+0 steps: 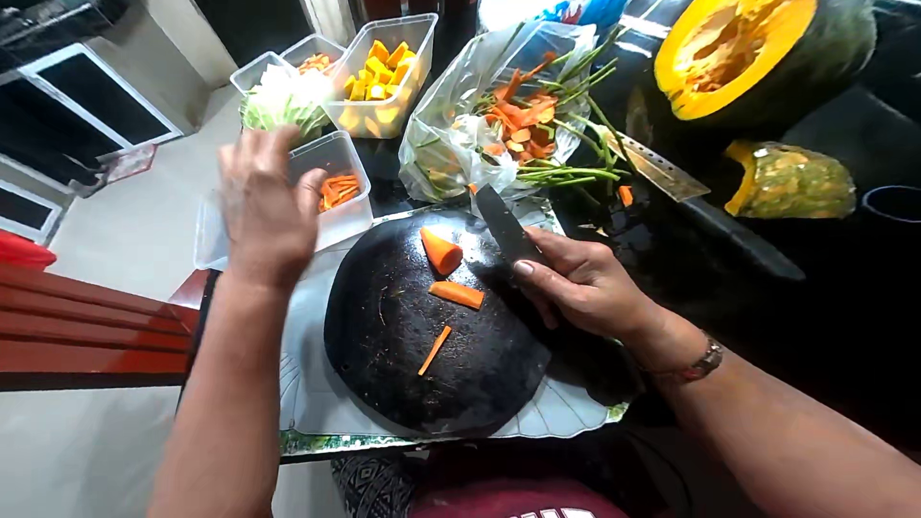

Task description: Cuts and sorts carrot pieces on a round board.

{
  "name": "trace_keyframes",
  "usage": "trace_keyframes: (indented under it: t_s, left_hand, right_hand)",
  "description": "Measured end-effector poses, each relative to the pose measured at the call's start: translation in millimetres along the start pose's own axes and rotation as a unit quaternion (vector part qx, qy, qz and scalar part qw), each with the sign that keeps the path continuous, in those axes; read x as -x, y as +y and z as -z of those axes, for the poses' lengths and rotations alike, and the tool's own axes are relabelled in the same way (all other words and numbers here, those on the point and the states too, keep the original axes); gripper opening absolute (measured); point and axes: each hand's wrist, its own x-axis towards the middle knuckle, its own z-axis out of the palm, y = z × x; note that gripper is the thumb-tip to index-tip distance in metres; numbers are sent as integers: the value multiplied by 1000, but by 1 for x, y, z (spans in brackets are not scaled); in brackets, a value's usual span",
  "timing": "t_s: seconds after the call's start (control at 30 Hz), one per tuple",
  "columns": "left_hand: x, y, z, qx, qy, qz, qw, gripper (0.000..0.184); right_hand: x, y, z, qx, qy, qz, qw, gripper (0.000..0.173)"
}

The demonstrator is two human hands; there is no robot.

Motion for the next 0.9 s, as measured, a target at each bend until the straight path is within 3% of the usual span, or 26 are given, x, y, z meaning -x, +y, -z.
trace_keyframes:
  t_s: [0.07,0.13,0.23,0.3,0.4,0.57,0.73,0.83,0.9]
  left_hand:
    - [25,24,-15,41,-3,-86,995,32]
    - [58,47,-33,95,-89,-132,983,22]
    - [91,71,-47,84,-277,-116,950,21]
    - [99,76,-51,66,-319,-106,940,19]
    - [104,77,-55,49,-295,-129,945,14]
    - [104,75,-56,0,-177,-193,965,9]
    - [46,23,-38,-24,-18,-153,988,14]
    - [10,0,-25,-59,18,-89,994,20]
    - [9,6,-24,-45,32,-98,994,21]
  right_hand:
    - [0,0,0,-1,-2,1,1000,33]
    - [-1,0,0,18,-2,10,1000,32]
    - [-1,-1,0,28,0,10,1000,34]
    - [-1,-2,-1,27,0,6,1000,36]
    - [-1,-1,-1,29,-1,2,1000,37]
    - [-1,1,-1,29,-3,8,1000,37]
    - [0,4,0,20,-3,14,1000,36]
    - [0,3,-1,8,-3,13,1000,32]
    - [-1,2,-1,2,-5,16,1000,30]
